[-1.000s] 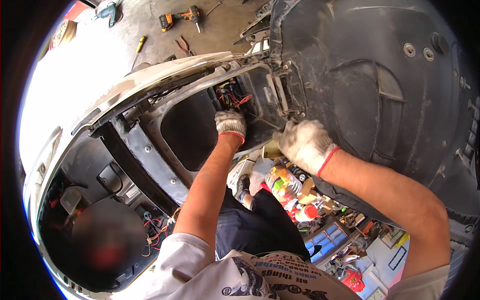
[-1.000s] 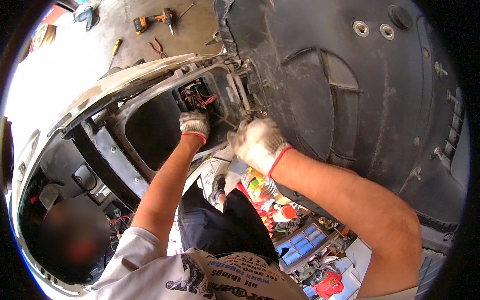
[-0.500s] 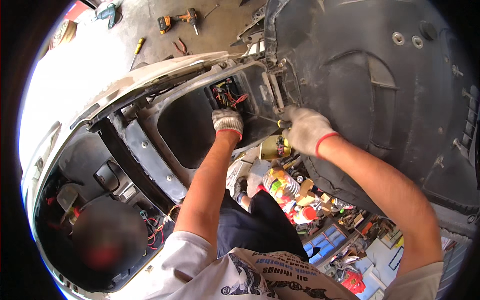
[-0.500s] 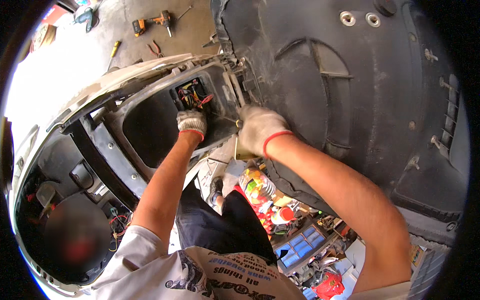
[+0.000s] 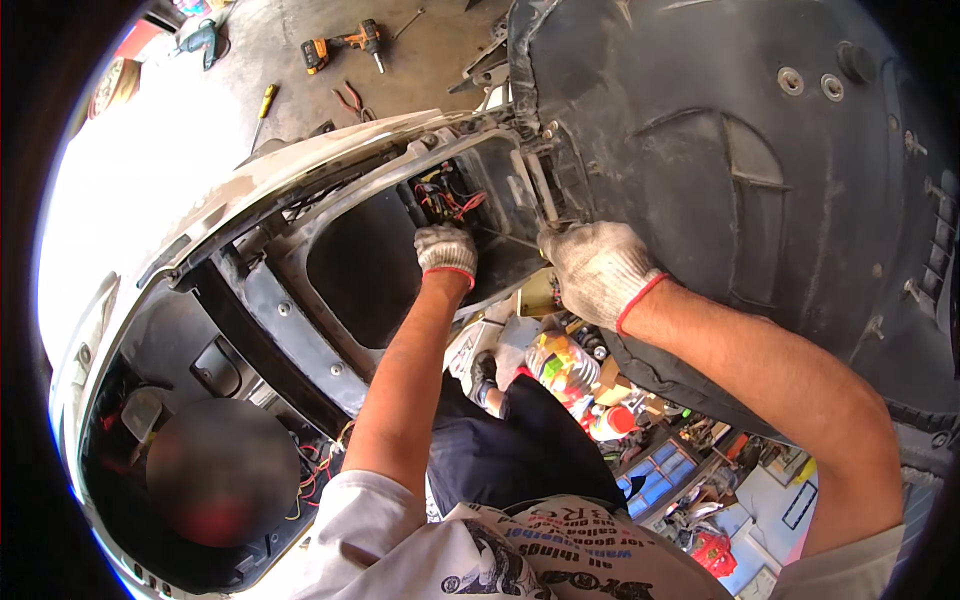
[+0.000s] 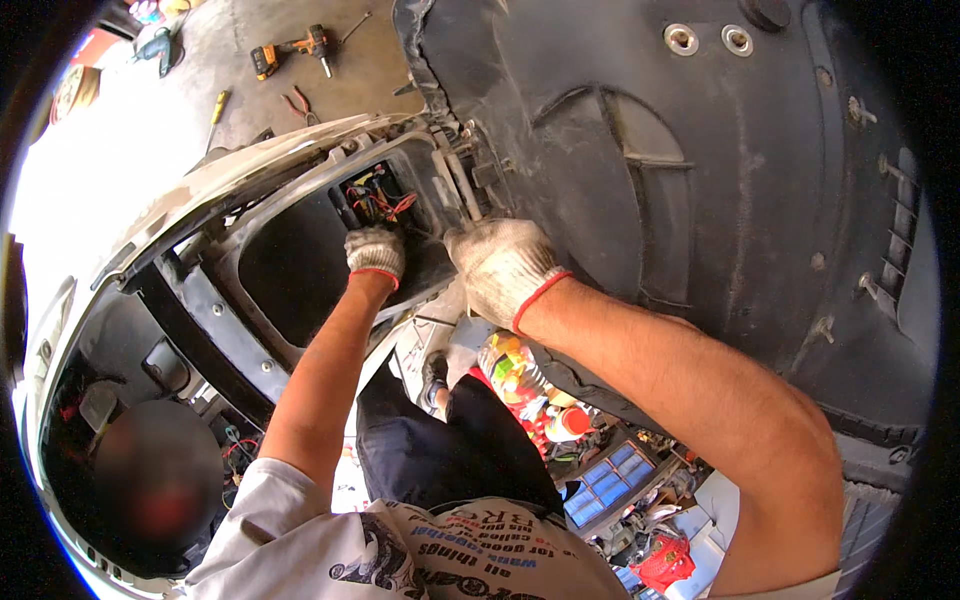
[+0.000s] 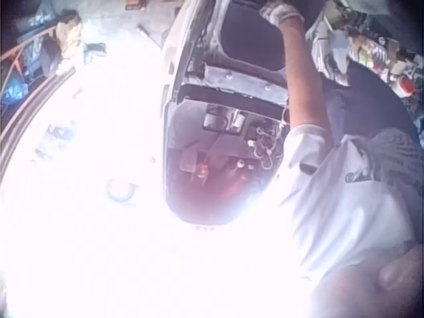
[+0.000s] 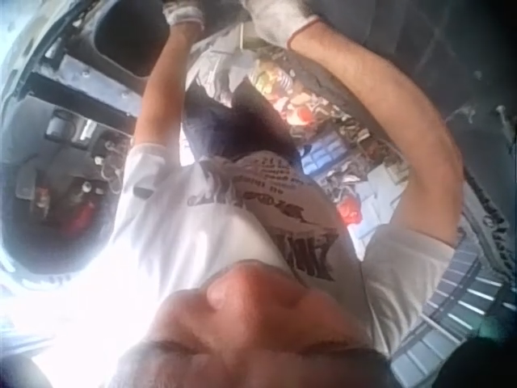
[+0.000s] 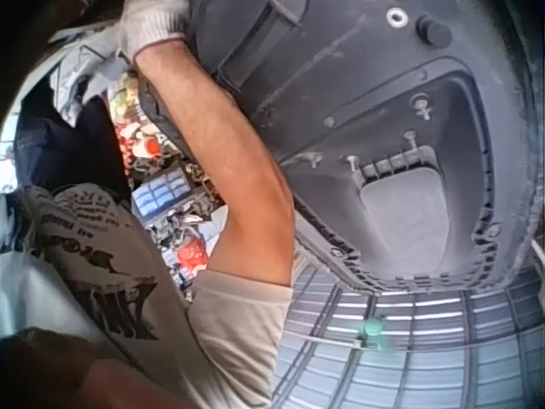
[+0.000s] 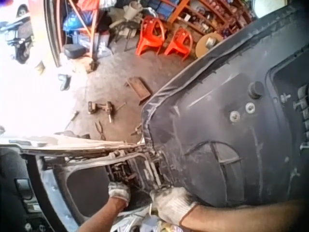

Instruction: Inspecting and repairing the internal electrical wiring and battery area of a scooter.

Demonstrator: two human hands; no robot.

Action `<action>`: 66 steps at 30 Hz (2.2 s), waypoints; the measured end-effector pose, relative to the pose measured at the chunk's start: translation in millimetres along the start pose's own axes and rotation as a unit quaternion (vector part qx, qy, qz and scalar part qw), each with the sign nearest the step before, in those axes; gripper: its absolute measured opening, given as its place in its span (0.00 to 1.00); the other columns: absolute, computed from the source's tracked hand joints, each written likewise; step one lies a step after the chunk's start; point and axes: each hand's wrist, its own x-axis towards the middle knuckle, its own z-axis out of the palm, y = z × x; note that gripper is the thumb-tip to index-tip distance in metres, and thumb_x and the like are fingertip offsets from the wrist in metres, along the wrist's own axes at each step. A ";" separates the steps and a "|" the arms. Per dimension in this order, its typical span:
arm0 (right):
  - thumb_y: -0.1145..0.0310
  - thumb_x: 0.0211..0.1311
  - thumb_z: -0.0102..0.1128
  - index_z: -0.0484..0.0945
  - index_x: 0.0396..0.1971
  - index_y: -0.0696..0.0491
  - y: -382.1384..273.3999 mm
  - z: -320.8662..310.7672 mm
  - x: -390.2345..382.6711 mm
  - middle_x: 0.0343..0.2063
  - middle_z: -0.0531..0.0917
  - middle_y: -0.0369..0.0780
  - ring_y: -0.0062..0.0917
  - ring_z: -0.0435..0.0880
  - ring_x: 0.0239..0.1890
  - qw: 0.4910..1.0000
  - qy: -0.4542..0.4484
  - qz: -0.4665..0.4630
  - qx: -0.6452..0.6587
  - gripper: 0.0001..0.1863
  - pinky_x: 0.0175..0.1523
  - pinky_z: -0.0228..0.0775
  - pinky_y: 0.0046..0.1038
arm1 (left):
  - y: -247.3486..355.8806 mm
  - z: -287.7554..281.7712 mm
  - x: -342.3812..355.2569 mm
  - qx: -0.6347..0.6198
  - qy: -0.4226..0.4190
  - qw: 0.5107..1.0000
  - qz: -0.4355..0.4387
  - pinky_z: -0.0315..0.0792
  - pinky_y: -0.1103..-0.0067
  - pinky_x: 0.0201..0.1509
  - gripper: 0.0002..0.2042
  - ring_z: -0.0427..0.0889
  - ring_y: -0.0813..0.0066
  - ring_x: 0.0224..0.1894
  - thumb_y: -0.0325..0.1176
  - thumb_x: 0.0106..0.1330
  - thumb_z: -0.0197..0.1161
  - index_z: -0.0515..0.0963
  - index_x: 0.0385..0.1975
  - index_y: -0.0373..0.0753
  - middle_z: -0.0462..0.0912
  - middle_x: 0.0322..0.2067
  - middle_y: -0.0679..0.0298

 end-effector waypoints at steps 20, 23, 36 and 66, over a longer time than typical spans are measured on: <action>0.68 0.48 0.58 0.77 0.33 0.56 -1.8 15.7 4.4 0.25 0.84 0.43 0.34 0.85 0.30 0.985 0.147 -0.068 -0.055 0.11 0.32 0.76 0.36 | 84.3 -93.5 -70.3 -0.597 0.276 0.751 0.056 0.74 0.67 0.39 0.13 0.82 0.53 0.33 0.40 0.51 0.65 0.82 0.29 0.36 0.82 0.26 0.52; 0.63 0.56 0.53 0.78 0.34 0.57 -1.1 2.3 7.1 0.30 0.84 0.45 0.34 0.85 0.33 0.993 0.101 -0.059 -0.019 0.14 0.34 0.77 0.36 | 86.6 -90.7 -62.2 -0.603 0.204 0.770 0.044 0.74 0.68 0.37 0.13 0.82 0.55 0.32 0.40 0.51 0.65 0.82 0.29 0.37 0.82 0.27 0.54; 0.69 0.46 0.60 0.78 0.33 0.55 -1.8 7.1 6.0 0.26 0.84 0.45 0.35 0.85 0.30 0.996 0.074 -0.007 0.038 0.12 0.33 0.76 0.37 | 83.0 -75.2 -58.9 -0.632 0.194 0.745 0.090 0.74 0.66 0.36 0.12 0.81 0.55 0.31 0.43 0.55 0.60 0.82 0.32 0.43 0.82 0.26 0.57; 0.68 0.46 0.58 0.78 0.28 0.55 -4.1 10.0 7.2 0.22 0.83 0.46 0.39 0.84 0.26 0.983 0.090 0.103 0.120 0.09 0.31 0.75 0.39 | 61.9 -79.1 -48.7 -0.474 0.185 0.822 0.254 0.74 0.64 0.36 0.15 0.81 0.51 0.34 0.42 0.52 0.64 0.80 0.33 0.39 0.82 0.28 0.51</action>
